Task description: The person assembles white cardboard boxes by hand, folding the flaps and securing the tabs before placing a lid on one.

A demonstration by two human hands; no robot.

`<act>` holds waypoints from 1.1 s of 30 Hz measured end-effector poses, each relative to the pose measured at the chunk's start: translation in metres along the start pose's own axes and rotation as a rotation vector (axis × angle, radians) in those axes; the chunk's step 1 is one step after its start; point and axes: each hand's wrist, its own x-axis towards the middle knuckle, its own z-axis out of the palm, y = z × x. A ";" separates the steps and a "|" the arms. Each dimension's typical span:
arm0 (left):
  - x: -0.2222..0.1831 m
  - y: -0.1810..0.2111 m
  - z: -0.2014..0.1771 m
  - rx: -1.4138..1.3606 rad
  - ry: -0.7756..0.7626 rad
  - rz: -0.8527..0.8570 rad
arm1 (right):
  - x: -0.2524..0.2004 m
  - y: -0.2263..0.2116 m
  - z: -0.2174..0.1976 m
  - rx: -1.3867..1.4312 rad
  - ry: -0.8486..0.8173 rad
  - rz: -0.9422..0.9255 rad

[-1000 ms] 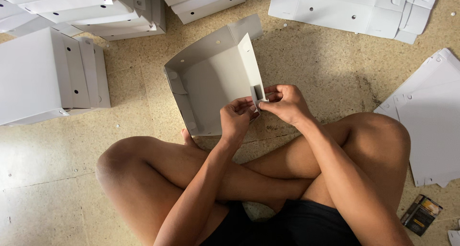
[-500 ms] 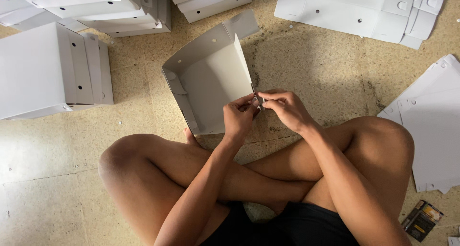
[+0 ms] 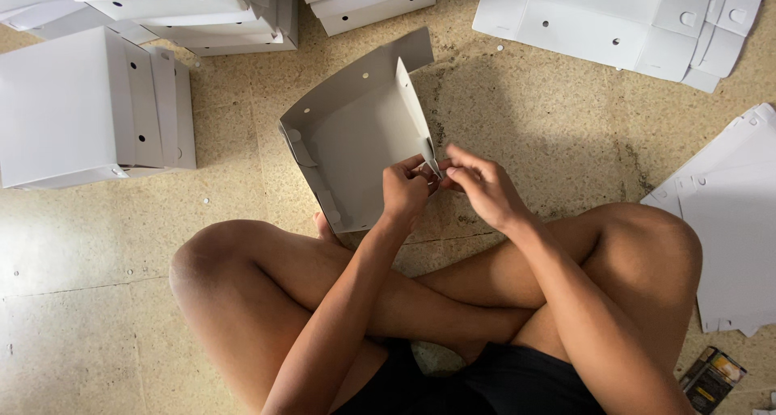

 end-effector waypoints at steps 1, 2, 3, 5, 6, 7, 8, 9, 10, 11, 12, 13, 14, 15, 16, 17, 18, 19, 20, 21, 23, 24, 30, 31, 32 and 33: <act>0.007 -0.007 -0.002 -0.002 0.001 0.001 | -0.002 -0.007 0.004 -0.002 -0.002 -0.001; 0.014 -0.014 -0.005 0.056 -0.013 0.029 | -0.005 -0.014 0.007 -0.112 -0.014 -0.033; 0.021 -0.021 -0.007 0.115 -0.028 0.056 | -0.008 -0.022 0.011 -0.221 -0.024 -0.065; 0.041 -0.049 -0.017 0.228 -0.025 0.093 | -0.006 -0.016 0.013 -0.217 -0.002 -0.087; 0.050 -0.063 -0.022 0.340 -0.021 0.129 | -0.005 -0.013 0.014 -0.213 0.019 -0.108; 0.038 -0.045 -0.016 0.339 -0.020 0.133 | -0.002 -0.012 0.012 -0.214 0.019 -0.111; 0.026 -0.027 -0.010 0.394 -0.040 0.159 | 0.000 -0.011 0.010 -0.248 0.099 -0.168; 0.012 -0.010 -0.004 0.449 -0.060 0.182 | 0.002 -0.010 0.008 -0.283 0.177 -0.222; 0.016 -0.018 -0.006 0.448 -0.059 0.182 | 0.002 -0.011 0.011 -0.284 0.176 -0.223; 0.021 -0.024 -0.008 0.541 -0.065 0.106 | 0.002 -0.013 0.013 -0.215 0.215 -0.229; 0.026 -0.030 -0.009 0.635 -0.070 0.028 | 0.003 -0.015 0.016 -0.146 0.253 -0.234; 0.024 -0.028 -0.009 0.634 -0.070 0.030 | 0.004 -0.013 0.018 -0.147 0.253 -0.237; 0.021 -0.025 -0.008 0.534 -0.089 0.053 | 0.005 -0.011 0.020 -0.175 0.260 -0.190; 0.018 -0.023 -0.008 0.435 -0.108 0.075 | 0.005 -0.009 0.021 -0.204 0.267 -0.143; 0.013 -0.018 -0.006 0.434 -0.108 0.077 | 0.004 -0.015 0.021 -0.205 0.267 -0.145; 0.008 -0.012 -0.003 0.324 -0.099 0.039 | 0.002 -0.021 0.021 -0.249 0.228 -0.125; 0.003 -0.007 -0.001 0.213 -0.091 0.001 | 0.001 -0.028 0.020 -0.292 0.189 -0.106; 0.005 -0.010 -0.002 0.213 -0.094 0.005 | 0.003 -0.016 0.019 -0.294 0.192 -0.108; 0.008 -0.014 -0.002 0.218 -0.135 -0.010 | 0.005 -0.004 0.019 -0.380 0.168 -0.159; 0.012 -0.018 -0.003 0.225 -0.176 -0.024 | 0.008 0.007 0.019 -0.465 0.143 -0.210; 0.035 -0.049 -0.007 0.265 -0.215 -0.006 | 0.005 0.006 0.017 -0.414 0.123 -0.205; 0.047 -0.065 -0.009 0.303 -0.251 0.008 | 0.004 0.006 0.017 -0.362 0.100 -0.199; -0.009 0.013 -0.001 0.457 -0.124 0.083 | -0.004 -0.012 0.018 -0.460 0.095 -0.072; -0.013 0.018 0.001 0.456 -0.125 0.082 | -0.004 -0.013 0.018 -0.460 0.095 -0.071; -0.017 0.024 0.004 0.494 -0.084 0.127 | -0.004 -0.014 0.019 -0.467 0.122 -0.049; -0.022 0.030 0.007 0.530 -0.044 0.174 | -0.003 -0.015 0.018 -0.475 0.151 -0.027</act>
